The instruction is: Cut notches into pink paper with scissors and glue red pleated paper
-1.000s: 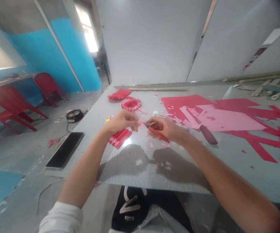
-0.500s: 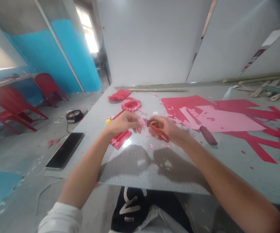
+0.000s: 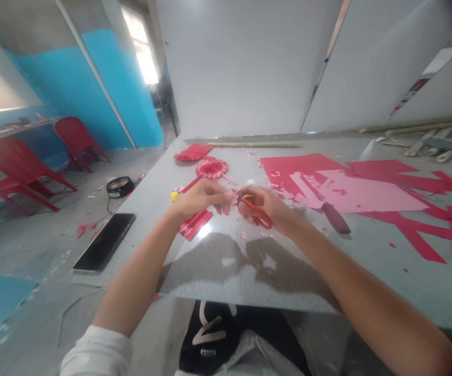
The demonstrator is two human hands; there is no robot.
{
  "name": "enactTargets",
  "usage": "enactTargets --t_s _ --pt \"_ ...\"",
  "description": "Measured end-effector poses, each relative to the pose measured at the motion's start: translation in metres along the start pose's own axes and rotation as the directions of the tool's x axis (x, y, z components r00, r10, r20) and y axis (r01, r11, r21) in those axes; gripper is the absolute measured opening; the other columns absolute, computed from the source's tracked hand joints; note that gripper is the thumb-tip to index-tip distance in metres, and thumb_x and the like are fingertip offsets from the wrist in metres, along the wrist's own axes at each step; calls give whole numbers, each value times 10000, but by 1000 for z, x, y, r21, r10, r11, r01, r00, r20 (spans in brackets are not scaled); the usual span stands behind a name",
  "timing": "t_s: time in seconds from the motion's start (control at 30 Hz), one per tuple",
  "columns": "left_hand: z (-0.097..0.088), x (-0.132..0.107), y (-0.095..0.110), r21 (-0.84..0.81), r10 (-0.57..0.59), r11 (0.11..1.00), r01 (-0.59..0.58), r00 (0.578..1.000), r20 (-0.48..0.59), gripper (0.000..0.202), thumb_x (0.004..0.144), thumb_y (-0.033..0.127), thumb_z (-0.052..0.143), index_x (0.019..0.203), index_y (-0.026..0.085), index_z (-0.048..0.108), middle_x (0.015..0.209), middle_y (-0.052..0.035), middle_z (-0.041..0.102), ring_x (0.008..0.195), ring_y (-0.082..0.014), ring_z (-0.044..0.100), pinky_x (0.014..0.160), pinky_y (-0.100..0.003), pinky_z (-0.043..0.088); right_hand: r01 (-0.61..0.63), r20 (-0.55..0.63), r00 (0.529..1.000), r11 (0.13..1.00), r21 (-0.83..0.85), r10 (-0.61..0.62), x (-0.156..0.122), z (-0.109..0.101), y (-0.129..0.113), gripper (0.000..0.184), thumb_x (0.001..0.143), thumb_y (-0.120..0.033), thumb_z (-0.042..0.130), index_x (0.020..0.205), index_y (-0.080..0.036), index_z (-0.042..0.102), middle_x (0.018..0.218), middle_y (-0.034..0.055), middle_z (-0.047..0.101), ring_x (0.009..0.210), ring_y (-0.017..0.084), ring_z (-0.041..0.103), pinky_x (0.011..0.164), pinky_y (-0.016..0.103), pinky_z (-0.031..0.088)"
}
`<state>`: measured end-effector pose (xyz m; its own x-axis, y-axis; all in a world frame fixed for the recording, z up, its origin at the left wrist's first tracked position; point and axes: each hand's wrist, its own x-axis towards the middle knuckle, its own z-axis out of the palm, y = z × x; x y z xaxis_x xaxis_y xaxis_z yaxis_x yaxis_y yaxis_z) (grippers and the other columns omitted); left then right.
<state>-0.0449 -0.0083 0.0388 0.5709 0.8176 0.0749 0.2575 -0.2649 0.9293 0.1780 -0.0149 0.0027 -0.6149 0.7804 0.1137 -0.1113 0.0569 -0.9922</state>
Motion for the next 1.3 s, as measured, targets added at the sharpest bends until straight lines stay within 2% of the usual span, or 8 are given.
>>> enactTargets --t_s 0.3,0.47,0.63,1.3 --pt "0 0 0 2 8 1000 -8 1000 10 392 887 473 677 747 120 772 735 -101 735 660 -134 663 667 -246 546 12 -2 1000 1000 10 -12 0 1 0 330 804 -413 787 970 -222 574 672 -45 555 548 94 472 473 237 349" --pt "-2 0 -3 2 3 1000 -3 1000 21 372 891 459 679 786 116 780 750 -109 740 670 -140 669 674 -256 551 10 -16 1000 1000 3 -10 -1 4 -3 344 816 -472 757 946 -214 570 671 -38 566 516 82 440 466 242 331" --pt "-3 0 -5 -2 -7 1000 7 1000 23 399 886 491 677 800 115 781 743 -104 737 663 -139 673 656 -246 547 14 -28 1000 1000 -7 -15 0 4 -3 351 802 -462 770 957 -218 570 670 -37 566 533 91 475 461 238 333" --pt "-3 -1 -1 42 -7 999 5 999 46 410 885 498 674 784 115 782 746 -99 740 665 -133 665 663 -238 546 20 -47 999 999 -37 -22 -3 8 -9 276 834 -409 718 938 -203 566 652 -34 547 534 86 432 446 237 303"
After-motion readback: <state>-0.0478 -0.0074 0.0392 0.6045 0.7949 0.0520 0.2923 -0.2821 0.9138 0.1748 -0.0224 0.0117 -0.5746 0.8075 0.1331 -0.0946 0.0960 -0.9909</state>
